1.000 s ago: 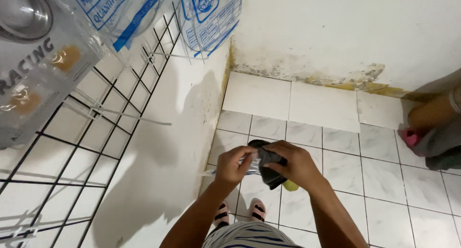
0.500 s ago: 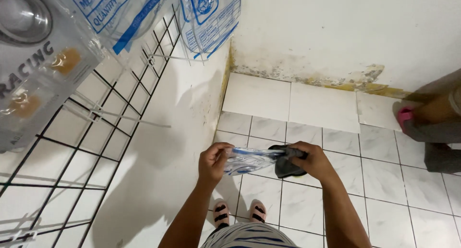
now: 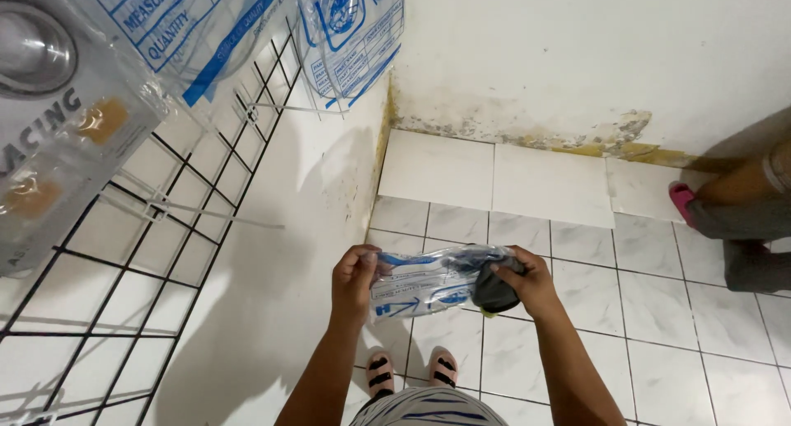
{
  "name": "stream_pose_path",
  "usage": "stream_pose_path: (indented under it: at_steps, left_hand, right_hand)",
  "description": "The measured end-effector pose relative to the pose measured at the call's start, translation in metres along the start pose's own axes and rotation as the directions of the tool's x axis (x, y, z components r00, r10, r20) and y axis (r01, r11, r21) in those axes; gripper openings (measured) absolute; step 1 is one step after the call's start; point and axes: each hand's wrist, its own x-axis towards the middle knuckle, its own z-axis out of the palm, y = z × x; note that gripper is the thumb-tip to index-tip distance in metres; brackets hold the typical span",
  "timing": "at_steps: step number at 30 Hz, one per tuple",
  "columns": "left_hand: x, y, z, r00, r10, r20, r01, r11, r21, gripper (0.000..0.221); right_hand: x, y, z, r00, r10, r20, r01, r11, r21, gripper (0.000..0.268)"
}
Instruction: Cleaning motorcycle parts in plastic packaging using a cloth before hanging them on a display rack.
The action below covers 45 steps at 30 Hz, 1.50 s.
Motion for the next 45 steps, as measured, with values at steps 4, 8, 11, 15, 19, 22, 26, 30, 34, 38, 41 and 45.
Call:
stream_pose_path:
  at_steps: [4, 8, 11, 15, 19, 22, 26, 30, 34, 38, 41, 45]
  left_hand:
    - [0.006, 0.031, -0.009, 0.997, 0.049, 0.052, -0.055, 0.990, 0.127, 0.050]
    - [0.011, 0.046, 0.010, 0.804, 0.511, 0.303, -0.565, 0.501, 0.656, 0.060]
    - [0.002, 0.029, 0.044, 0.725, 0.427, 0.540, -0.683, 0.347, 0.643, 0.061]
    - [0.003, -0.004, 0.055, 0.750, 0.335, 0.570, -0.661, 0.396, 0.637, 0.014]
    - [-0.001, 0.029, 0.059, 0.805, 0.287, 0.519, -0.577, 0.579, 0.576, 0.009]
    - [-0.003, 0.038, 0.057, 0.884, 0.171, 0.434, -0.373, 0.819, 0.436, 0.011]
    - [-0.011, 0.036, 0.061, 0.873, 0.167, 0.457, -0.415, 0.745, 0.521, 0.009]
    - [-0.021, 0.051, 0.073, 0.829, 0.294, 0.476, -0.506, 0.757, 0.414, 0.009]
    - [-0.011, 0.036, 0.060, 0.841, 0.341, 0.421, -0.506, 0.771, 0.387, 0.011]
    - [-0.005, 0.030, 0.047, 0.851, 0.412, 0.326, -0.509, 0.800, 0.318, 0.013]
    - [-0.006, 0.028, 0.037, 0.852, 0.434, 0.293, -0.515, 0.795, 0.320, 0.012]
    - [-0.012, 0.022, 0.038, 0.836, 0.446, 0.320, -0.541, 0.768, 0.343, 0.012]
  right_hand:
    - [-0.011, -0.039, 0.003, 1.000, -0.017, -0.007, 0.017, 0.996, -0.087, 0.028]
    - [-0.029, -0.082, 0.030, 0.997, -0.004, 0.081, 0.031, 0.941, -0.338, 0.032]
    - [-0.033, -0.094, 0.048, 0.988, 0.000, 0.153, 0.066, 0.901, -0.429, 0.035]
    - [-0.029, -0.087, 0.047, 0.980, 0.006, 0.200, 0.096, 0.862, -0.497, 0.037]
    - [-0.042, -0.086, 0.047, 0.982, 0.039, 0.184, 0.056, 0.873, -0.484, 0.037]
    - [-0.041, -0.082, 0.043, 0.985, 0.049, 0.167, 0.041, 0.867, -0.497, 0.035]
    - [-0.052, -0.101, 0.057, 0.983, 0.112, 0.142, -0.031, 0.877, -0.479, 0.043]
    - [-0.058, -0.102, 0.068, 0.980, 0.136, 0.142, -0.052, 0.875, -0.482, 0.037]
    - [-0.045, -0.081, 0.057, 0.984, 0.109, 0.139, -0.007, 0.811, -0.585, 0.034]
    - [-0.043, -0.061, 0.050, 0.986, 0.147, 0.074, -0.060, 0.736, -0.674, 0.033]
    - [-0.043, -0.042, 0.039, 0.988, 0.132, 0.077, -0.038, 0.704, -0.709, 0.037]
    - [-0.050, -0.075, 0.051, 0.994, 0.050, 0.100, 0.023, 0.786, -0.618, 0.052]
